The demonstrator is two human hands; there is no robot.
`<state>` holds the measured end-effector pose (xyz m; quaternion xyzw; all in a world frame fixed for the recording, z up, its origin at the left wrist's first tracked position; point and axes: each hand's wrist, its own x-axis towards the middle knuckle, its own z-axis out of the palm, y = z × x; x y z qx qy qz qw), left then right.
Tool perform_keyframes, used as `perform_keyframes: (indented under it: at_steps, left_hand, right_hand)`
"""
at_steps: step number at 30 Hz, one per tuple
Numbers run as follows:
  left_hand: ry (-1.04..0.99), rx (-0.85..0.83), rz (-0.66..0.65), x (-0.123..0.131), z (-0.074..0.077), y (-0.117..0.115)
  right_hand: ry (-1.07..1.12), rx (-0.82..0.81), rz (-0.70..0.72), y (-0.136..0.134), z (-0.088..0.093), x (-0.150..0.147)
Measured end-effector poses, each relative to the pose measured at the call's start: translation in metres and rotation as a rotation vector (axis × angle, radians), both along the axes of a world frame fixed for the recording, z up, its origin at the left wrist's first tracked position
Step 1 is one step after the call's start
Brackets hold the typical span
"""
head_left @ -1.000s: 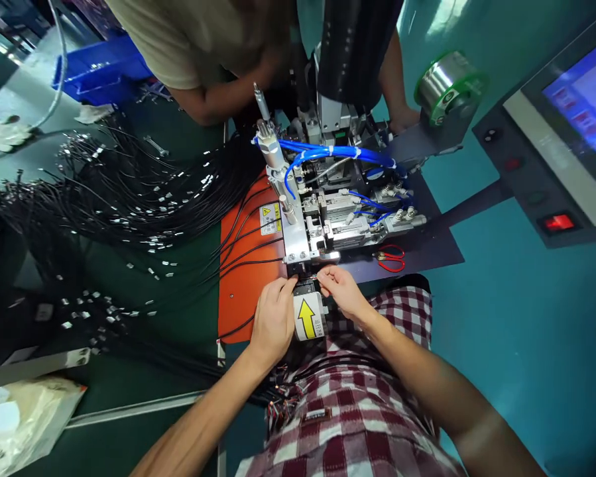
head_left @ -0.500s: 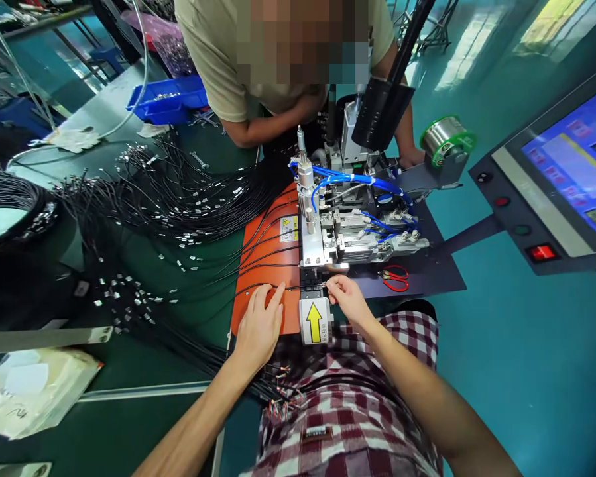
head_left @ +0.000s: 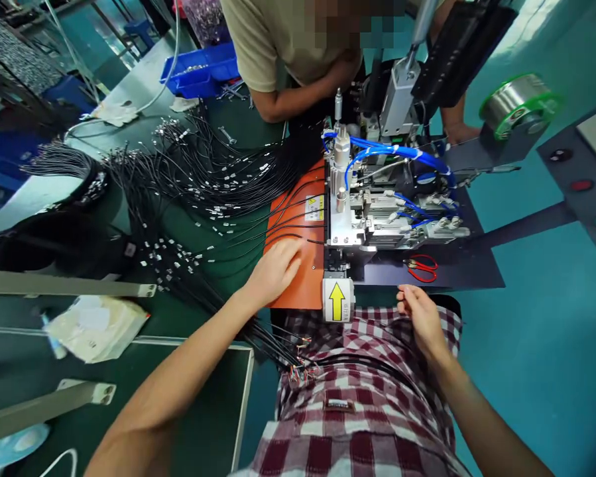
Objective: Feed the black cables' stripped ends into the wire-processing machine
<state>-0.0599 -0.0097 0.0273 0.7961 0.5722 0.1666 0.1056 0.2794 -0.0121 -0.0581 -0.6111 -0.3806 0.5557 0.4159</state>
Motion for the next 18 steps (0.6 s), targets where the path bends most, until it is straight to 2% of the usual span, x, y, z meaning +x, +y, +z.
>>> perform_keyframes:
  at_steps: [3, 5, 7, 10, 13, 18]
  left_hand:
    - [0.177, -0.142, -0.298, -0.005, 0.011, -0.056]
    - [0.318, -0.192, -0.336, -0.009, 0.014, -0.087]
    - [0.403, -0.222, -0.301, -0.015, 0.014, -0.103]
    - [0.411, -0.314, -0.226, -0.026, 0.017, -0.105]
    - [0.297, -0.429, -0.214, -0.037, 0.023, -0.099]
    - [0.146, -0.471, -0.219, -0.047, 0.026, -0.099]
  right_hand:
    - [-0.031, 0.046, 0.002, -0.007, 0.014, 0.005]
    - [-0.036, 0.063, 0.032, -0.011, 0.025, 0.002]
    - [-0.030, 0.061, 0.088, -0.013, 0.036, -0.006]
    - [-0.025, 0.062, 0.200, -0.017, 0.053, -0.022]
    - [-0.066, 0.059, 0.332, -0.025, 0.068, -0.033]
    - [-0.147, 0.128, 0.647, -0.043, 0.079, -0.045]
